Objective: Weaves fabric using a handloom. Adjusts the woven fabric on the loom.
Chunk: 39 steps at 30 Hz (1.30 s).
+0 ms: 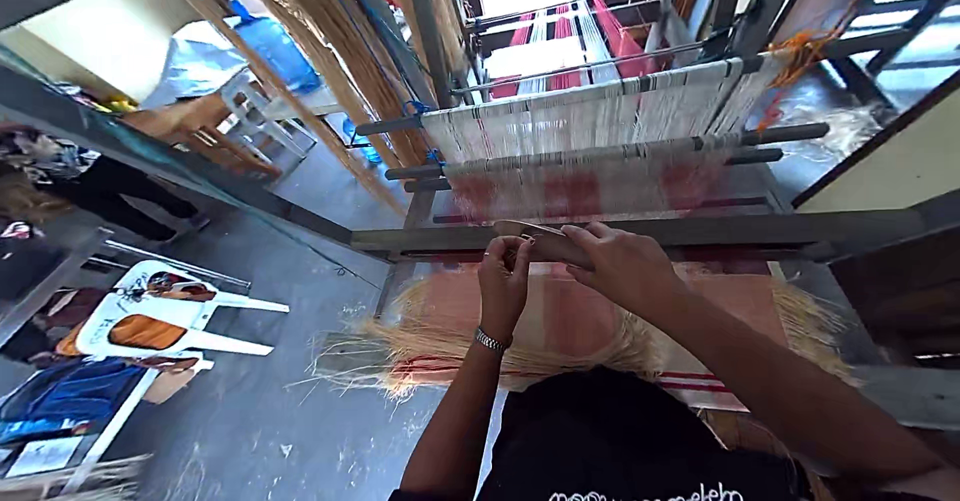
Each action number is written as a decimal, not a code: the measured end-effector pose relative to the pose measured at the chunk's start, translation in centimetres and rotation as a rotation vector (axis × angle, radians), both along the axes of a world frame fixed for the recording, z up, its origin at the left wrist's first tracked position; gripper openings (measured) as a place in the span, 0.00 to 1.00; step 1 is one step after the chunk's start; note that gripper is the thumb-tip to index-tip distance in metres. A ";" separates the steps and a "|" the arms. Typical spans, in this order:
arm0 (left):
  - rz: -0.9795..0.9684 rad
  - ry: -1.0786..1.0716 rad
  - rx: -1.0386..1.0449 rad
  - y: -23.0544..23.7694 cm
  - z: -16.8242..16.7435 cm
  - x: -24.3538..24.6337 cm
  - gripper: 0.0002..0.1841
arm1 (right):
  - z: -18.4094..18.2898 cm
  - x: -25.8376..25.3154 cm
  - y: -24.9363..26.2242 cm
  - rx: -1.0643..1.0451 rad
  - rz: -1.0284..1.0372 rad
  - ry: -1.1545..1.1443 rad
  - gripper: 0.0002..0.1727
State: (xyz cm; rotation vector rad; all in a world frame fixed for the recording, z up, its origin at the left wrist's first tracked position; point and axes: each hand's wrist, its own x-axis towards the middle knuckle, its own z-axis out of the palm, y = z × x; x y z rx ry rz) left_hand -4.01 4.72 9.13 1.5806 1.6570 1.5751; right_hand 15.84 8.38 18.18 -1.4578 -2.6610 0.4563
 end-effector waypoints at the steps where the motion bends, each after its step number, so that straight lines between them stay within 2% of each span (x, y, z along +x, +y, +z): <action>1: -0.002 0.002 -0.002 0.1 0.0 0.0 0.08 | 0.0 0.1 0.0 0.002 -0.005 -0.003 0.32; 7: 0.003 0.035 -0.004 0.7 0.1 0.6 0.07 | -0.1 0.3 -0.3 0.044 -0.019 -0.047 0.32; 14: 0.054 0.221 -0.007 1.1 -0.1 1.1 0.06 | 0.0 0.4 -0.8 0.089 -0.022 -0.080 0.33; 27: 0.069 0.244 0.013 1.2 -0.3 1.4 0.06 | 0.1 0.4 -1.1 0.126 -0.031 -0.101 0.34; 32: 0.106 0.279 -0.046 1.2 -0.1 1.2 0.06 | 0.2 0.4 -1.3 0.119 -0.029 -0.111 0.33; 35: -0.002 0.451 -0.065 0.8 0.0 -0.1 0.09 | 0.6 1.5 -1.3 0.051 0.015 -0.128 0.32; 37: -0.157 0.539 -0.050 0.2 0.0 -1.5 0.10 | 1.2 2.6 -1.3 -0.056 0.069 -0.150 0.31; 39: -0.337 0.527 -0.070 -0.8 0.1 -2.7 0.13 | 1.6 4.2 -1.3 -0.160 0.168 -0.123 0.29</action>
